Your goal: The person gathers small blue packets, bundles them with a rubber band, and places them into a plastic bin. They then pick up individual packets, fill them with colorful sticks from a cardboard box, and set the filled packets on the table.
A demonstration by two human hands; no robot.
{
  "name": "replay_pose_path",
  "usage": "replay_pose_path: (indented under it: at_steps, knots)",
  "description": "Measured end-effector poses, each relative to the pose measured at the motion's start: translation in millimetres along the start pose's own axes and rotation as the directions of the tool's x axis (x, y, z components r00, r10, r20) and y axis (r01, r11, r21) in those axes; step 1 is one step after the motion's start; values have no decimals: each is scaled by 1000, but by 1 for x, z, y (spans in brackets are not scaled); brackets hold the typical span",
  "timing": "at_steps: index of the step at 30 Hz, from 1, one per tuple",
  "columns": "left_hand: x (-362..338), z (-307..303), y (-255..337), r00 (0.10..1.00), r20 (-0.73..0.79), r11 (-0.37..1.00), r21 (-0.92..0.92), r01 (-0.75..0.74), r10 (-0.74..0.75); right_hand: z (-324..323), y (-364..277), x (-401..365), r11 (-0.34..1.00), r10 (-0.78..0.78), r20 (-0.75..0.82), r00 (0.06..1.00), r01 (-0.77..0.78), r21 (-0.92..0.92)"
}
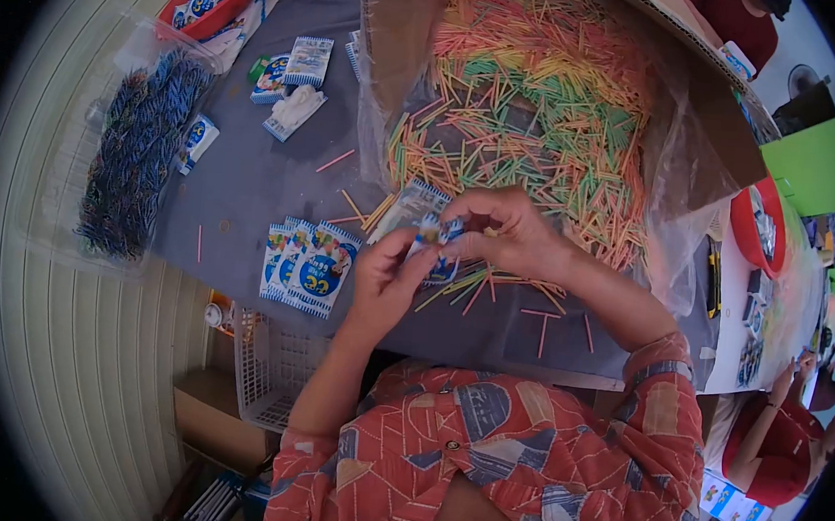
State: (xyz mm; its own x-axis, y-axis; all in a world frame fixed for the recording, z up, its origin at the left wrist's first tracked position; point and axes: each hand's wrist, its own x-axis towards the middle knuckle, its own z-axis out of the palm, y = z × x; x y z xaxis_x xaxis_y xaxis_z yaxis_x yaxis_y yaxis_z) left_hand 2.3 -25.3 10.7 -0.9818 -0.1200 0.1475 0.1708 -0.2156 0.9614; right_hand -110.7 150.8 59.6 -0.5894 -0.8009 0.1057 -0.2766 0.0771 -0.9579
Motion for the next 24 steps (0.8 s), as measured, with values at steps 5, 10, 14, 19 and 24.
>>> replay_pose_path:
  at_steps: [5, 10, 14, 19, 24]
  knots:
    - [-38, -65, 12, 981, -193, 955, 288, 68, -12, -5, 4, 32, 973, -93, 156, 983, 123, -197]
    - [-22, -59, 45, 887, 46, -49, 998, -27, 459, -37, 40, 105, 476, -266, 231, 936, 336, -813]
    - [-2, -15, 22, 931, 113, 202, 961, -192, 347, -22, 35, 139, 262, 106, 470, 876, 431, -863]
    - [20, 4, -18, 969, 176, 104, 975, -196, 175, -23, 86, 142, 112, -39, 515, 856, 516, -849]
    - [18, 6, -25, 938, 268, -20, 963, -270, 221, -26, 93, 144, -15, -255, 607, 753, 624, -781]
